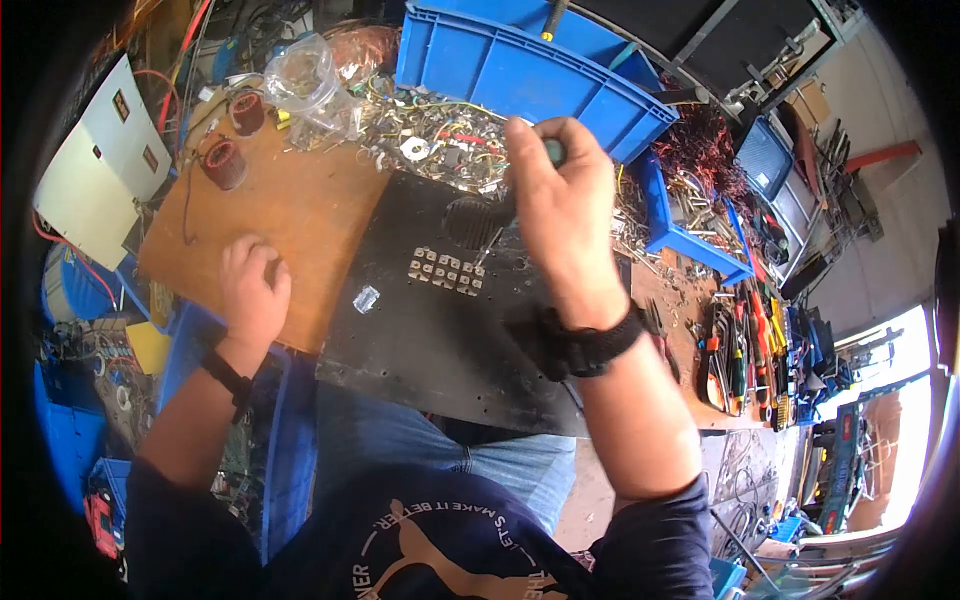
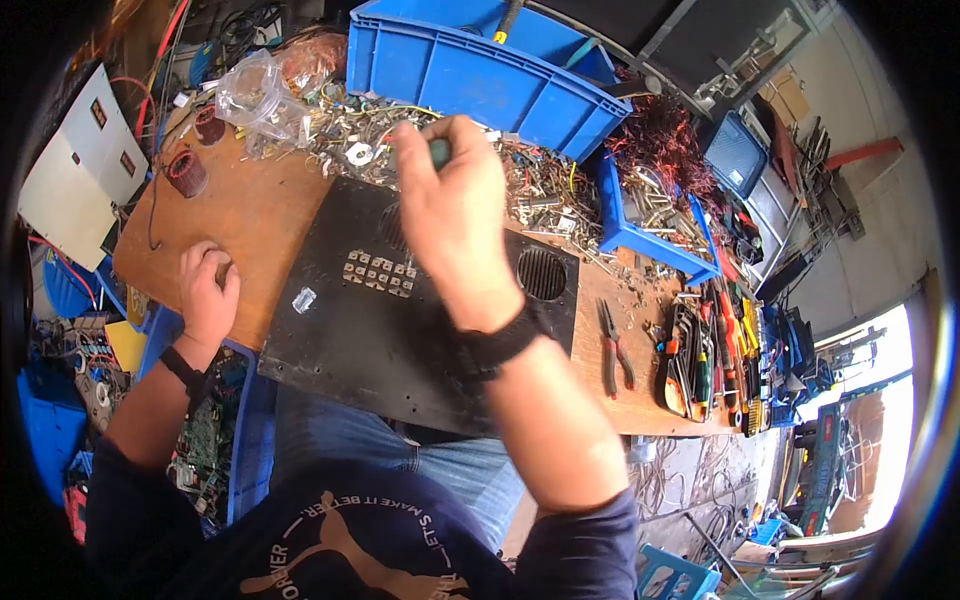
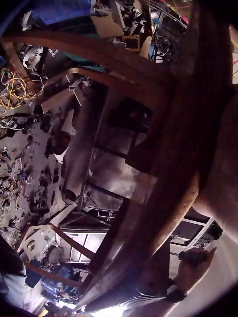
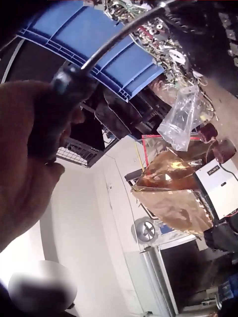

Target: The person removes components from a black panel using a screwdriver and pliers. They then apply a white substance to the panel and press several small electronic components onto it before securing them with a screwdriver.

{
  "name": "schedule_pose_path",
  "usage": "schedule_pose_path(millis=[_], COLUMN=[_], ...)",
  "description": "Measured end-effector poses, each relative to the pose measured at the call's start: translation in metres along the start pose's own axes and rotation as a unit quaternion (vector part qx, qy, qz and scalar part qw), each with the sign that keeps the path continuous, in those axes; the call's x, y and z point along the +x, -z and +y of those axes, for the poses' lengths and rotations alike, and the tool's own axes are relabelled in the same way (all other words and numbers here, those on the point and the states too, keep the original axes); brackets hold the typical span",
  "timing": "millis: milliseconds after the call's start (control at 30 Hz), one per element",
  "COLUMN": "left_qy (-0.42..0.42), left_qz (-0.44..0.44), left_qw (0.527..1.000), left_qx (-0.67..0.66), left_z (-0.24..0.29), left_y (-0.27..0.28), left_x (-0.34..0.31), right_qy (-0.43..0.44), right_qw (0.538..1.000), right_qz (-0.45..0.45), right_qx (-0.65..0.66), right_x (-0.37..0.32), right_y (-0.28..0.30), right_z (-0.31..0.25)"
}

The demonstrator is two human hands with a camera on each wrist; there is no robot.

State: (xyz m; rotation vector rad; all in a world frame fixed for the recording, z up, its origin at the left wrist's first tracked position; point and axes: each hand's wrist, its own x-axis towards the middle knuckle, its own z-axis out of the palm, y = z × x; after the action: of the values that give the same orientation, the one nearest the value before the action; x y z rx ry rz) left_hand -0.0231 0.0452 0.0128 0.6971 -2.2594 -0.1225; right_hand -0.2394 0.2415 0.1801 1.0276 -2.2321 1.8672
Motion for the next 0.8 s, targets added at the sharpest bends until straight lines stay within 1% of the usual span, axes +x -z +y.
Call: schedule_pose_path(millis=[100,200,233,333,367,467,500,633,733,767,800], left_qy=[-0.006,0.001,0.001,0.009,0.01,0.014,0.016,0.006,0.009,0.009,0.009], left_qz=[0.003,-0.007,-0.01,-0.016,-0.016,-0.021,-0.025,-0.023,-0.031,-0.032,-0.032], left_qw=[1.0,1.0,1.0,1.0,1.0,1.0,0.999,1.0,0.999,0.999,0.999], left_qx=[0.004,0.006,0.005,0.01,0.01,0.009,0.011,0.001,0.002,0.005,0.009], left_z=[-0.002,-0.002,-0.001,-0.001,-0.001,0.001,0.002,0.001,0.001,0.001,0.001], left_y=[-0.002,-0.001,0.0,-0.001,-0.001,0.0,0.001,0.0,0.001,0.001,0.001], left_x=[0.0,-0.001,0.0,0.0,0.001,0.001,0.001,0.002,0.003,0.003,0.004], right_qy=[0.004,0.045,0.047,0.034,0.031,0.038,0.055,0.055,0.024,0.045,0.04], right_qw=[0.998,0.996,0.996,0.996,0.992,0.991,0.99,0.987,0.959,0.957,0.947], right_qz=[0.064,0.082,0.076,0.034,0.023,-0.003,-0.003,-0.042,-0.149,-0.171,-0.201], right_qx=[0.021,0.016,0.028,0.07,0.121,0.125,0.131,0.146,0.241,0.229,0.246], right_x=[-0.003,-0.002,0.0,0.005,0.004,0.005,0.005,0.004,0.008,0.01,0.013], right_y=[-0.014,-0.02,-0.02,-0.014,-0.013,-0.008,-0.009,-0.006,0.003,0.003,0.004], right_z=[0.004,0.013,0.014,0.018,0.018,0.02,0.022,0.023,0.023,0.022,0.023])
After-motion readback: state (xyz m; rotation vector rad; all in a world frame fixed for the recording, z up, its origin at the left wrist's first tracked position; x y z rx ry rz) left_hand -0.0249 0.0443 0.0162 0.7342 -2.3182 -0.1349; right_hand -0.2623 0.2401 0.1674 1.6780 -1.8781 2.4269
